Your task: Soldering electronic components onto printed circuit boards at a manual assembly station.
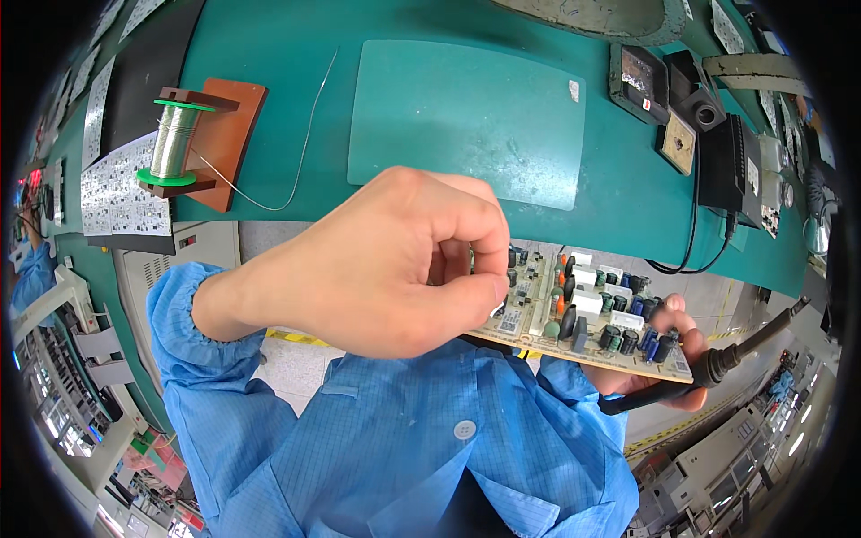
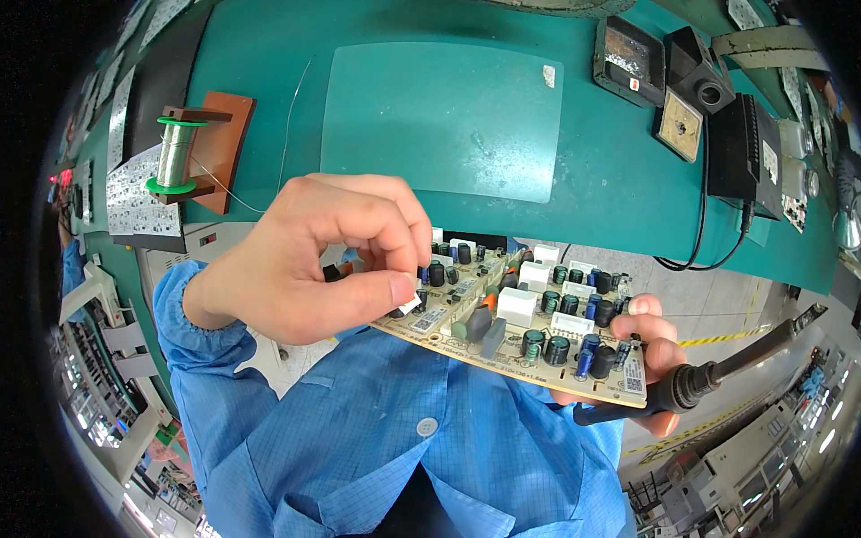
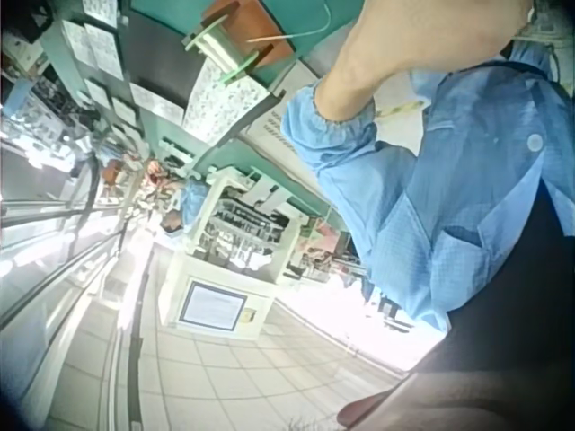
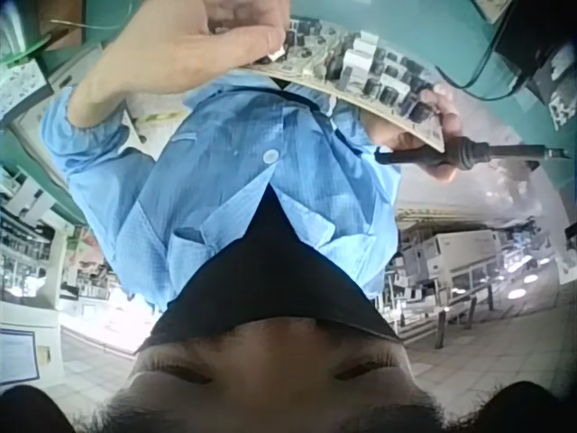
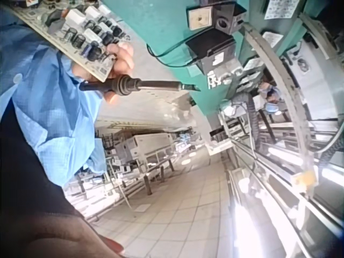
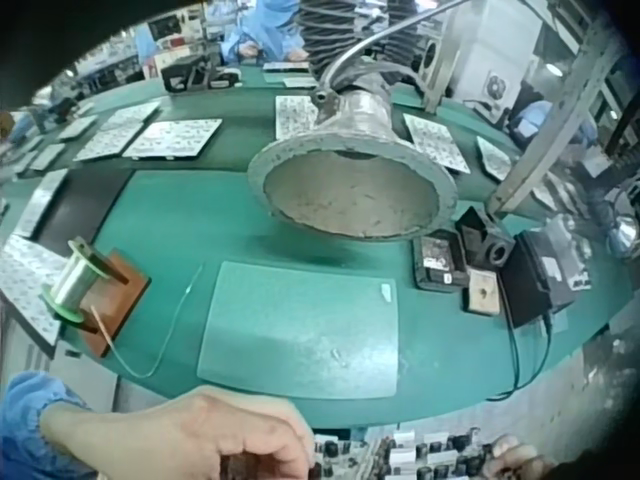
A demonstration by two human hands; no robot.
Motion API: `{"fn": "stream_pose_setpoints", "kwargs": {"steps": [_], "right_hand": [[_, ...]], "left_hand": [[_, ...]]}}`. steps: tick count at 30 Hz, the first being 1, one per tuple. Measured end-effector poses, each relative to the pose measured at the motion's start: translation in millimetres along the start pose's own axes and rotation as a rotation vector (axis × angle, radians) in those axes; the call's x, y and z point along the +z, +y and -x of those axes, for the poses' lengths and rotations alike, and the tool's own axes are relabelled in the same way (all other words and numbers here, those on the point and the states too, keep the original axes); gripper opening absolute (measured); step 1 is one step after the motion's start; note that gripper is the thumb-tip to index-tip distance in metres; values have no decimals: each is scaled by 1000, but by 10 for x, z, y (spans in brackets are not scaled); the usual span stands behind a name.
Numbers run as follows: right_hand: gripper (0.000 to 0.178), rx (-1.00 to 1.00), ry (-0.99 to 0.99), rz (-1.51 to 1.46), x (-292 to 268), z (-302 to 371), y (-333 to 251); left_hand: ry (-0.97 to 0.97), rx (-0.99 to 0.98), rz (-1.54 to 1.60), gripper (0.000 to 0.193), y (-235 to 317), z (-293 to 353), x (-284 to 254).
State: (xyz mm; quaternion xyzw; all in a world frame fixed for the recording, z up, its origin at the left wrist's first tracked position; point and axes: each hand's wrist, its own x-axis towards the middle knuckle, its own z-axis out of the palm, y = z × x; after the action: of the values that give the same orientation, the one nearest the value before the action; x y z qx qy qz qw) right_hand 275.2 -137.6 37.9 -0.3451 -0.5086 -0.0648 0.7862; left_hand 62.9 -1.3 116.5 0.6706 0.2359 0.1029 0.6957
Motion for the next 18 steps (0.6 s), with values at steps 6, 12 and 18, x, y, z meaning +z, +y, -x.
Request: {"fn": "stream_pose_setpoints", "kwargs": {"steps": [6, 12, 18], "right_hand": [[56, -86, -28, 25, 98, -85, 56], [71, -35, -167, 304, -240, -55, -44], [58, 188, 267, -72, -266, -85, -166]], "left_hand": [[-88, 103, -59, 4, -25, -42, -2], [-81, 277, -182, 3, -8, -151, -25], [120, 62, -184, 8, 60, -783, -33]]}}
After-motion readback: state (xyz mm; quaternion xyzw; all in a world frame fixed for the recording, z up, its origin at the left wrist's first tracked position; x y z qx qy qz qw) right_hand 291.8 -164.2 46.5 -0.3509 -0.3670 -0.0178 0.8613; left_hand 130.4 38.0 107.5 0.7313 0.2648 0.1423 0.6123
